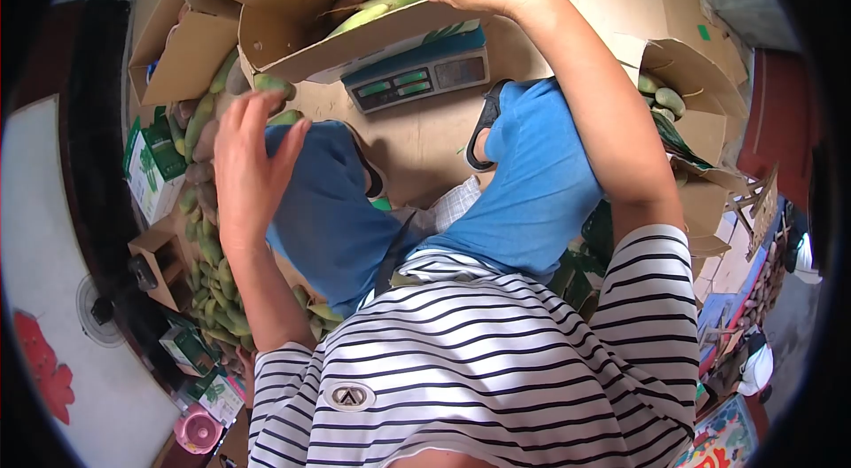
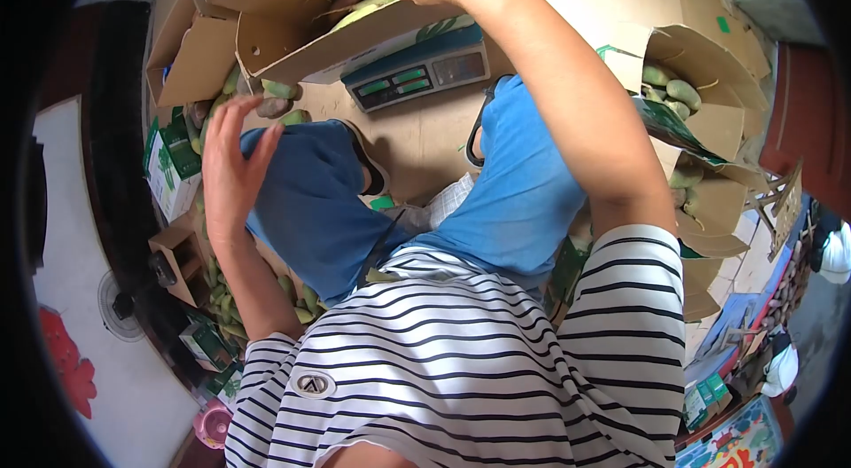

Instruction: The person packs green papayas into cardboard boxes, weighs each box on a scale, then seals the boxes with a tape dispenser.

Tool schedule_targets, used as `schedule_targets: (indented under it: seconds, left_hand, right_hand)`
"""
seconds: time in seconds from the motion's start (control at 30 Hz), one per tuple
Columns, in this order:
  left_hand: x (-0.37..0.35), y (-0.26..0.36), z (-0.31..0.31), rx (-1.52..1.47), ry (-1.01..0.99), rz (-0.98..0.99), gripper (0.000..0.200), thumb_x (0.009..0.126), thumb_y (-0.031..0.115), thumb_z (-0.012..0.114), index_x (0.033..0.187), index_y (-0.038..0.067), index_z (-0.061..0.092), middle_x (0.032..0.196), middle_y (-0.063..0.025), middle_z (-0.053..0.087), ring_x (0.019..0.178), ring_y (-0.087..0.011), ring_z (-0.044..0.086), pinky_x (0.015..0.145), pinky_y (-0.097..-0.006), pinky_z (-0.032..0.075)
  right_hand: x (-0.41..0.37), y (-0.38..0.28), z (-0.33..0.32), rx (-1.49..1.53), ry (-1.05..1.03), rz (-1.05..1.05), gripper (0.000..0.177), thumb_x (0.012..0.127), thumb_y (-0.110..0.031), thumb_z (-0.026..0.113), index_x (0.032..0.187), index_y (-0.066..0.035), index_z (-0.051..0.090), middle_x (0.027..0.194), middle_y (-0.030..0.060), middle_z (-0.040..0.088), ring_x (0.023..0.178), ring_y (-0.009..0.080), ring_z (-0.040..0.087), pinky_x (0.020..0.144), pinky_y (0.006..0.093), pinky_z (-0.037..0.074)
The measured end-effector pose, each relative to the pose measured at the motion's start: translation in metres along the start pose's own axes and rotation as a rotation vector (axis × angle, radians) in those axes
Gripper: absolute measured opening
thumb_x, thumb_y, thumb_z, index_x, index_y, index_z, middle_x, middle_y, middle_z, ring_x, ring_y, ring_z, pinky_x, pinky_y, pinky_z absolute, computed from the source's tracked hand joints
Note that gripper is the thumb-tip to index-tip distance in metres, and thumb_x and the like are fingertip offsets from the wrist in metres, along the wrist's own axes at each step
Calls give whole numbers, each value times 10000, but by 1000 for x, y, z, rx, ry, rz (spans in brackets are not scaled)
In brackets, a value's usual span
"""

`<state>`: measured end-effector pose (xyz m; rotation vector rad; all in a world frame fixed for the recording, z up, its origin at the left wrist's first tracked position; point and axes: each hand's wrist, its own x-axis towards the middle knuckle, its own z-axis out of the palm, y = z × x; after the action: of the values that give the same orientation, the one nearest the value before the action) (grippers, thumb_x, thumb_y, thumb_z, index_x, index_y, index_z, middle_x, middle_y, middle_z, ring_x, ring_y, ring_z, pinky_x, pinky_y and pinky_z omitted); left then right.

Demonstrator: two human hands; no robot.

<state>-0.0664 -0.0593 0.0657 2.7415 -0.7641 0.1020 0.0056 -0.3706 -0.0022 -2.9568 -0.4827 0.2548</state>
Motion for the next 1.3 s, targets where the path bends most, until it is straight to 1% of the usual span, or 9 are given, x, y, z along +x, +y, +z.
schedule_targets:
  seconds: [0.23, 0.43, 0.67, 0.8, 0.9, 1.0, 1.07, 1.13, 1.3]
  left_hand:
    - [111, 11, 19, 128, 27, 188, 409, 841, 235, 679, 1194, 61, 563, 1204, -159, 578, 1114, -350, 550, 907, -405, 457]
    - [172, -53, 67, 326, 572, 157, 547, 780, 275, 729, 1250, 67, 543, 1263, -201, 552, 1172, -352, 524, 932, -456, 437]
    - [185, -84, 71, 236, 388, 19, 619, 782, 305, 725, 1308, 68, 498, 1272, -196, 554, 1197, -346, 518, 977, -487, 418]
    - [186, -77, 62, 236, 262, 38, 582, 810, 307, 706, 1302, 71, 504, 1232, -192, 583, 1139, -362, 551, 936, -457, 455]
    - [187, -86, 62, 215, 293, 117, 517, 857, 294, 669, 1297, 76, 508, 1239, -199, 575, 1138, -378, 542, 934, -449, 457]
    - [187, -80, 59, 192, 286, 155, 489, 879, 280, 649, 1298, 74, 503, 1255, -207, 555, 1152, -396, 524, 951, -453, 441]
    - [188, -68, 59, 169, 230, 128, 486, 882, 262, 647, 1306, 77, 498, 1260, -208, 547, 1157, -396, 521, 949, -455, 444]
    - [189, -59, 66, 150, 266, 206, 496, 852, 258, 671, 1280, 65, 511, 1253, -180, 558, 1146, -365, 543, 935, -444, 465]
    - [175, -18, 69, 113, 141, 252, 522, 818, 210, 705, 1281, 58, 515, 1278, -190, 543, 1168, -358, 532, 959, -436, 451]
  right_hand:
    - [3, 3, -2, 25, -61, 6, 254, 908, -282, 580, 920, -35, 640, 869, 162, 667, 882, 352, 635, 775, 463, 494]
    - [-4, 9, -5, 67, -62, 68, 281, 903, -304, 575, 898, -33, 650, 813, 178, 653, 842, 369, 625, 766, 469, 487]
    - [-8, 57, -13, 133, 50, 420, 394, 882, -410, 564, 882, -33, 677, 853, 203, 668, 839, 355, 645, 771, 438, 494]
    - [-4, 92, 36, 199, 39, 434, 755, 796, -587, 627, 1196, 51, 584, 920, 187, 696, 865, 311, 666, 821, 400, 507]
    - [-4, 93, 40, 826, -251, 459, 623, 739, -655, 676, 769, -37, 601, 649, 47, 557, 539, 114, 521, 499, 241, 463]
    - [-12, 93, 33, 927, -201, 408, 544, 779, -593, 677, 679, -69, 573, 624, 46, 575, 573, 126, 568, 506, 243, 460]
    - [-8, 93, 14, 457, -269, 439, 550, 828, -474, 661, 1076, 16, 629, 744, 98, 666, 701, 178, 652, 638, 316, 529]
    - [-20, 57, -34, 70, -180, 546, 521, 826, -443, 666, 1099, -1, 638, 865, 144, 701, 763, 253, 674, 707, 364, 533]
    - [-31, 79, -54, 347, 330, 292, 419, 861, -397, 634, 1012, -8, 668, 936, 166, 695, 862, 315, 663, 767, 380, 518]
